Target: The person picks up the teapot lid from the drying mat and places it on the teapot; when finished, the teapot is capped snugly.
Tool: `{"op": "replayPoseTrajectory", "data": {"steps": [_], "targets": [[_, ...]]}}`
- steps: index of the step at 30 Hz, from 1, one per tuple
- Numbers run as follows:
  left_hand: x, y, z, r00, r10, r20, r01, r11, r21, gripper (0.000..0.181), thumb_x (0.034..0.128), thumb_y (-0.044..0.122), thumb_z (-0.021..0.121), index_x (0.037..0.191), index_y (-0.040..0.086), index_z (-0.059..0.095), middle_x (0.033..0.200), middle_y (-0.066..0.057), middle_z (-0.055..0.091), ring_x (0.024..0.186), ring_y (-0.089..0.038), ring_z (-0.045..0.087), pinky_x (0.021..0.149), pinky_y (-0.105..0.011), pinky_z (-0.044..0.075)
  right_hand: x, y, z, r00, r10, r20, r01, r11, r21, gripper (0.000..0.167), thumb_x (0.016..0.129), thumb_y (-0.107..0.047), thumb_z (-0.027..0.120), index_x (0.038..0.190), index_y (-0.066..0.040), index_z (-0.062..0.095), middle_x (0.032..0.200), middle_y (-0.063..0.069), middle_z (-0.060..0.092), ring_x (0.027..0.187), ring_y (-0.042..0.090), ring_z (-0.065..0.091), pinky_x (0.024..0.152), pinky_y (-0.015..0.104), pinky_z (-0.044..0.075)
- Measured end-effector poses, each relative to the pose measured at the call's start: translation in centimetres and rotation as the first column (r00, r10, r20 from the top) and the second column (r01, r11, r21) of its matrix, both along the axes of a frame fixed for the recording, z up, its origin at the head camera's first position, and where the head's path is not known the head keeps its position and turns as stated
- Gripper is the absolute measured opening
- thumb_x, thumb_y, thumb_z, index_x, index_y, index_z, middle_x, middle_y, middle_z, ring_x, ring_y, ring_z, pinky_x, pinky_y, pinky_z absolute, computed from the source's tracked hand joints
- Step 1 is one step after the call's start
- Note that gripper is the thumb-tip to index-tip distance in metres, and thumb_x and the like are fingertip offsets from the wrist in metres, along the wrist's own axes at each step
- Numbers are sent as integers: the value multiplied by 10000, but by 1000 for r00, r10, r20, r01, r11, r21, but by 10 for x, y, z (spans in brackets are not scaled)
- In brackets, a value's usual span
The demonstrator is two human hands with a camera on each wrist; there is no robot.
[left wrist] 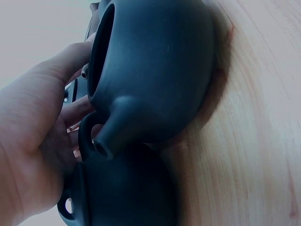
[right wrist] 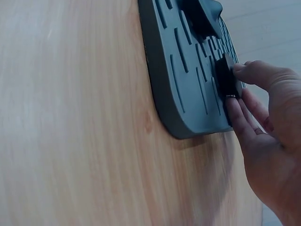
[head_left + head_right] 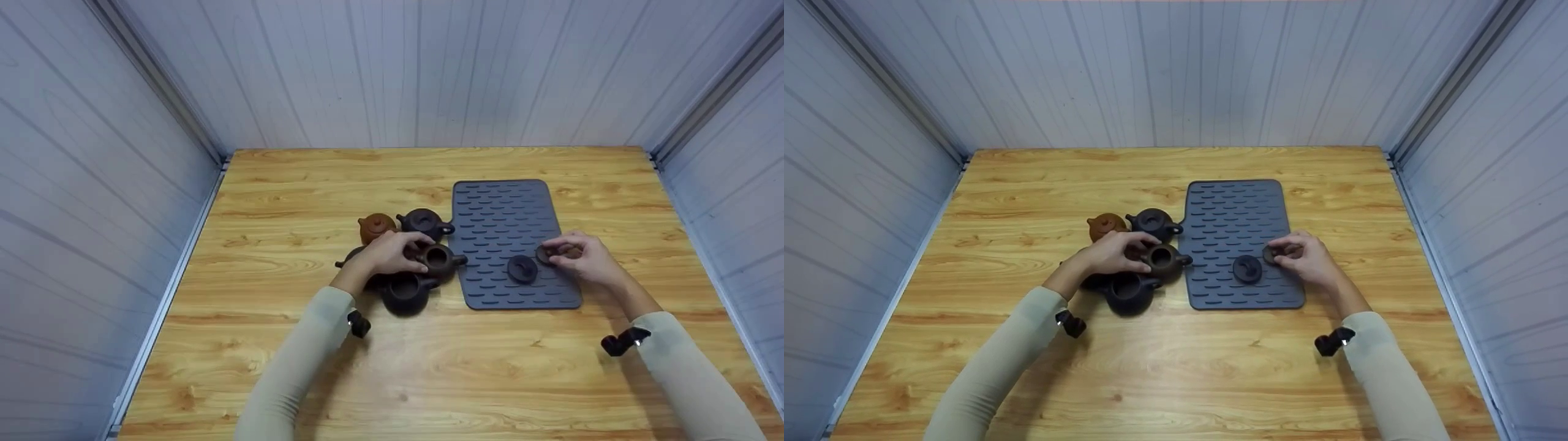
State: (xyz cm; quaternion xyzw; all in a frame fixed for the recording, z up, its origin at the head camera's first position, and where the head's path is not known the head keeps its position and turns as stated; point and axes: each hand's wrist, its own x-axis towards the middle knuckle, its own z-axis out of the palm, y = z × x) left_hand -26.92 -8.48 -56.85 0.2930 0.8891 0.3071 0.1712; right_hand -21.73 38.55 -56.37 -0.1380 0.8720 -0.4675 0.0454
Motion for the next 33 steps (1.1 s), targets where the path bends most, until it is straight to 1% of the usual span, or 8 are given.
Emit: {"op": "replayPoseTrajectory", "data": {"steps": [7, 13, 18, 20, 23, 27, 30, 33], "targets": [[6, 2, 14, 1000, -8, -3, 8, 1000, -10, 592, 979, 435, 892, 1522, 303, 697, 1375, -73, 821, 1300, -264, 764, 1127, -486, 585, 0, 0, -2, 1000, -4, 8, 4, 1000, -20, 242, 1002, -9, 827, 1235, 55, 828, 1103, 105, 667, 1020, 41, 587, 874, 90, 525], [3, 1, 6, 1000, -1, 7, 1, 1000, -17, 590, 985, 464, 881, 1527, 330, 689, 1396, -48, 816, 1319, -239, 758, 1150, -469, 576, 0, 0, -3, 1000, -17, 7, 17, 999, -37, 224, 1000, -2, 826, 1213, 66, 829, 1090, 60, 664, 1009, 46, 589, 875, 92, 523], [-3, 0, -5, 1000, 4, 10, -4, 1000, 1, 603, 959, 482, 905, 1511, 364, 694, 1377, -27, 824, 1307, -223, 760, 1156, -478, 569, -1, 0, -4, 1000, -17, -7, 17, 999, -39, 219, 991, -4, 837, 1198, 66, 832, 1078, 78, 669, 1003, 47, 587, 867, 97, 515], [-4, 0, -7, 1000, 6, 10, -6, 1000, 2, 601, 958, 489, 903, 1510, 372, 694, 1374, -24, 825, 1303, -220, 761, 1149, -479, 570, -1, 0, -4, 1000, -17, -7, 16, 999, -38, 214, 992, -3, 836, 1194, 65, 834, 1081, 86, 672, 1003, 48, 584, 865, 100, 513], [-3, 0, -5, 1000, 6, 12, -6, 1000, 1, 603, 961, 491, 900, 1513, 367, 694, 1376, -28, 823, 1303, -222, 758, 1144, -474, 570, -1, 0, -3, 1000, -22, 3, 22, 999, -36, 210, 1001, -3, 825, 1201, 62, 832, 1092, 58, 671, 1006, 30, 584, 869, 92, 518], [2, 0, 3, 1000, -4, -1, 4, 1000, -4, 598, 969, 464, 897, 1516, 331, 696, 1363, -51, 828, 1288, -235, 766, 1126, -467, 580, -2, -1, 0, 999, -34, 25, 36, 997, -65, 229, 1011, 10, 808, 1225, 93, 811, 1085, -7, 661, 1012, 4, 597, 882, 86, 544], [6, 2, 13, 1000, -13, 1, 13, 1000, -18, 596, 982, 436, 889, 1527, 300, 690, 1361, -78, 830, 1292, -260, 772, 1134, -485, 586, -2, -3, 3, 998, -42, 37, 44, 996, -81, 247, 1016, 10, 803, 1241, 112, 798, 1074, -27, 655, 1013, -3, 612, 887, 93, 562], [3, 1, 7, 1000, -14, -2, 14, 1000, -10, 596, 979, 460, 887, 1524, 321, 691, 1355, -66, 834, 1289, -252, 774, 1141, -494, 583, -1, -5, 7, 997, -54, 47, 57, 997, -59, 253, 1026, -27, 807, 1253, 85, 806, 1079, -34, 653, 1009, -15, 619, 885, 94, 561]]}}
